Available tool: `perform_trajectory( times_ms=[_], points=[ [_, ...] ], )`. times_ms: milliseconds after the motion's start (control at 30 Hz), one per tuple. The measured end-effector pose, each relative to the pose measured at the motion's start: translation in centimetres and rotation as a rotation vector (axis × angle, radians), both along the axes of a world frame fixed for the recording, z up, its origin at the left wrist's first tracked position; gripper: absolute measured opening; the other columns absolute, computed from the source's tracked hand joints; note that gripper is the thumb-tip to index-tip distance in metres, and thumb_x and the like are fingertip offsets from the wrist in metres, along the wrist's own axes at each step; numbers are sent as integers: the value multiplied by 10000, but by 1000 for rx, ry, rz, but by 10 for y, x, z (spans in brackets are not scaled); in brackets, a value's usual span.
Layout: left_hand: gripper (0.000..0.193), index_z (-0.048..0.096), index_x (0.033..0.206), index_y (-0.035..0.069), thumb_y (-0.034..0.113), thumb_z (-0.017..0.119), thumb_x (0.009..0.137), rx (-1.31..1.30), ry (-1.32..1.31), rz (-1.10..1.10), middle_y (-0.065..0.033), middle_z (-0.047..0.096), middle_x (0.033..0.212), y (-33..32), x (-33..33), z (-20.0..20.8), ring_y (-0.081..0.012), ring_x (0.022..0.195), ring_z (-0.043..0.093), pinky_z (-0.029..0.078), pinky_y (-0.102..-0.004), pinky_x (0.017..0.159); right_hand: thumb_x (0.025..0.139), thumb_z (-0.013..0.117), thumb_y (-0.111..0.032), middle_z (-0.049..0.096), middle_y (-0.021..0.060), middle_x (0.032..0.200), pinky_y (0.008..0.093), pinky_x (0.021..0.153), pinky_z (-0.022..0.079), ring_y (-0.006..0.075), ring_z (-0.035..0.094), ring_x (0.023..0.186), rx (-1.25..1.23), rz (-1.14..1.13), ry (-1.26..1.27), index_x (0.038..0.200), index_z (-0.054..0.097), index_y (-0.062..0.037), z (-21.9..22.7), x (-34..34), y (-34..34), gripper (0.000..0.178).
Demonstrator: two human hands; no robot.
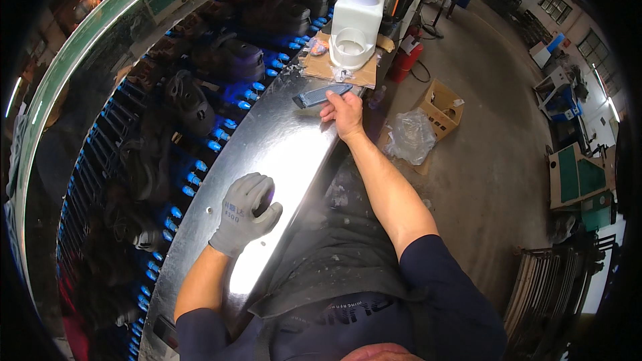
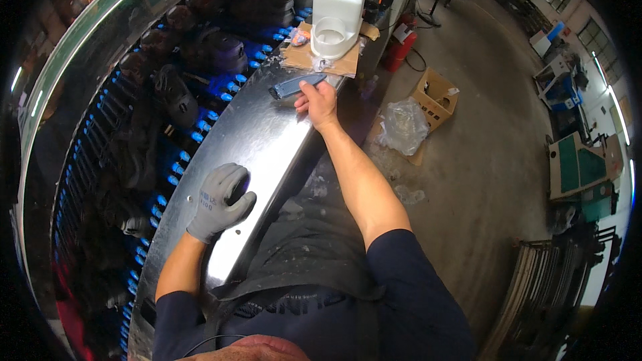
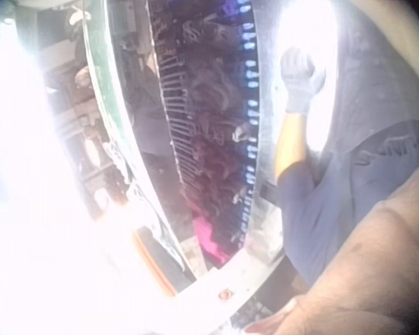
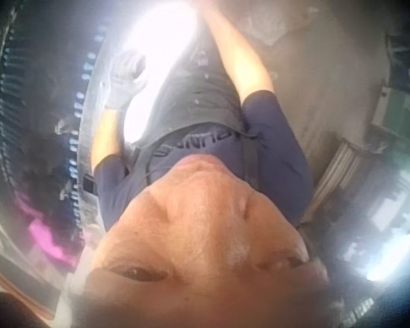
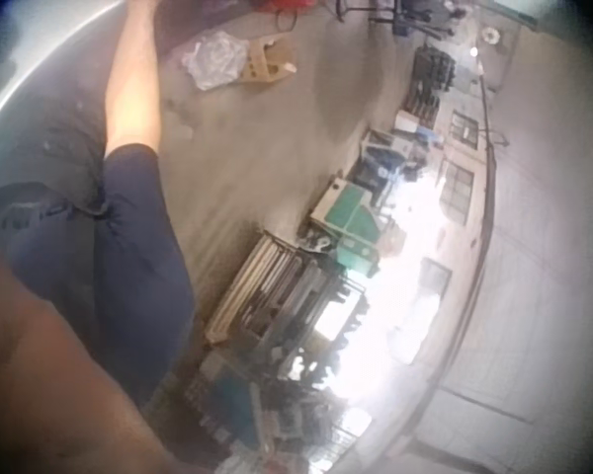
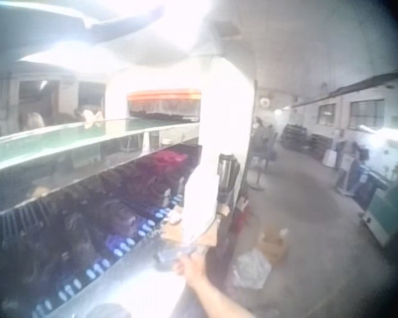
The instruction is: The person uses a blue brush to scrub the upper and side panels of a grey sneaker held in the left hand. The person repeatedly dips the brush into a white liquid container and continues scrubbing different areas of the shoe on a metal workbench.
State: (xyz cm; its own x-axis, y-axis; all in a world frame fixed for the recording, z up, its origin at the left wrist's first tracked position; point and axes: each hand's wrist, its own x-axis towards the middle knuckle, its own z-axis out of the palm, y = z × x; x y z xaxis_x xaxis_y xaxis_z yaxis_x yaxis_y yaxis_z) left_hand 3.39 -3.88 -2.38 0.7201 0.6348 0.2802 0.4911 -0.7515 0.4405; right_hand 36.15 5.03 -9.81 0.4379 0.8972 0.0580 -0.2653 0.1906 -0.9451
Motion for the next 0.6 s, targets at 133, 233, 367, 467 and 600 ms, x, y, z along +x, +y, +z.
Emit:
perform_trajectory(
  times_ms=[133, 233, 367, 467, 600],
  points=[
    [459, 700, 1150, -20, 241, 799, 786, -16, 7, -6, -230, 709, 1146, 3, 1, 2, -416, 1087, 673, 526, -492, 993, 1001, 703, -213, 708, 125, 784, 273, 497, 560, 165, 678, 585, 8, -7, -6, 951, 666, 40, -1, -1, 6, 260],
    [274, 602, 916, 10, 177, 736, 744, 101, -210, -33, -185, 573, 879, 4, 11, 3, -372, 830, 579, 482, -461, 788, 1015, 682, -220, 696, 117, 792, 267, 473, 537, 153, 665, 567, -5, -10, -10, 937, 660, 43, -1, -2, 8, 274],
    [446, 699, 1140, -19, 240, 795, 790, 2, -58, -25, -227, 707, 1135, 4, 2, -2, -416, 1093, 670, 525, -496, 999, 1007, 689, -210, 697, 117, 785, 266, 477, 537, 155, 664, 562, 7, -17, 11, 942, 657, 44, -1, 1, 11, 264],
    [449, 700, 1149, -17, 240, 799, 794, -28, -28, 1, -229, 707, 1150, 4, 3, 1, -418, 1104, 667, 524, -498, 1002, 997, 696, -206, 701, 122, 764, 266, 486, 545, 162, 671, 566, 23, -11, -7, 924, 658, 38, 0, 1, 12, 257],
    [216, 583, 834, 18, 147, 713, 720, 72, -234, -12, -174, 523, 766, 2, 19, 9, -357, 729, 552, 475, -445, 715, 1004, 692, -208, 693, 111, 767, 265, 482, 535, 154, 668, 567, 38, -4, 3, 914, 660, 38, -2, -1, 11, 264]
  ],
)
